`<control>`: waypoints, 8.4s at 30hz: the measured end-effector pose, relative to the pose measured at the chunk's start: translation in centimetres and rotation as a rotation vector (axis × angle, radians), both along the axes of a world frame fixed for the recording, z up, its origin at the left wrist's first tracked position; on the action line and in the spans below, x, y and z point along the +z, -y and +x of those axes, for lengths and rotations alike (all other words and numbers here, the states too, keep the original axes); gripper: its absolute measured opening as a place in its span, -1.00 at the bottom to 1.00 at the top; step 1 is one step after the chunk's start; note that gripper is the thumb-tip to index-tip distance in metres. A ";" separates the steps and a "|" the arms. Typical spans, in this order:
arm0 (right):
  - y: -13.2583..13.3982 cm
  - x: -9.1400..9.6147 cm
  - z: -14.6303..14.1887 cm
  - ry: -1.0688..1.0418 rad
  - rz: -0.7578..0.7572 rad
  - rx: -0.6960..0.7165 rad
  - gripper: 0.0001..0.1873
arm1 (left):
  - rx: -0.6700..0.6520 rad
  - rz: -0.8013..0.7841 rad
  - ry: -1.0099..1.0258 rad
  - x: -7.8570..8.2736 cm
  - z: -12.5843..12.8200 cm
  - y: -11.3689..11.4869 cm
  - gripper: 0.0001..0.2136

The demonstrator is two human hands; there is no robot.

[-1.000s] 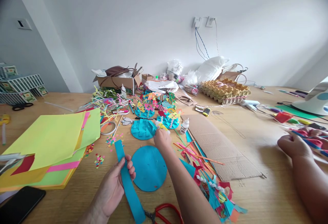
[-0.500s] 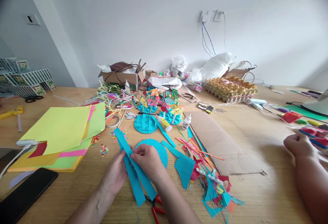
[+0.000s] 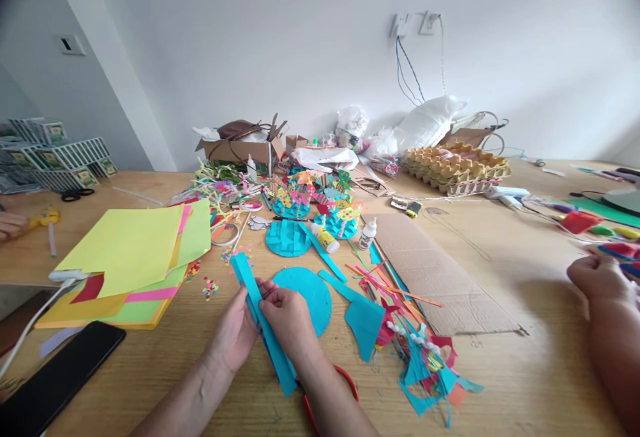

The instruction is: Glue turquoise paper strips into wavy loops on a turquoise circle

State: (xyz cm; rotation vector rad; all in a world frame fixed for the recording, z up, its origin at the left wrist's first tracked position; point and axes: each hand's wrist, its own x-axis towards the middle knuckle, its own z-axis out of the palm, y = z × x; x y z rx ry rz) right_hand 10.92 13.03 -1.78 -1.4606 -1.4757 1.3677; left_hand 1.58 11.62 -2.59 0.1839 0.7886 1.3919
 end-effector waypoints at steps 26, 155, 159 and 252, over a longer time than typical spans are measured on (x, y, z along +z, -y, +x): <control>0.4 0.6 -0.3 0.018 -0.017 -0.004 -0.85 | -0.027 0.092 -0.103 0.2 0.3 0.6 -0.73; 8.1 -0.1 -1.1 0.710 0.445 0.422 -0.77 | 0.268 -0.252 -0.140 0.2 -5.0 5.2 -0.74; 8.2 -0.3 -1.4 0.737 0.464 0.426 -0.79 | 0.269 -0.264 -0.141 -0.1 -5.1 5.3 -0.74; 5.0 -2.1 12.1 -0.073 -0.007 -0.038 -0.71 | -0.223 0.280 -0.869 -0.5 -1.6 -6.0 -0.78</control>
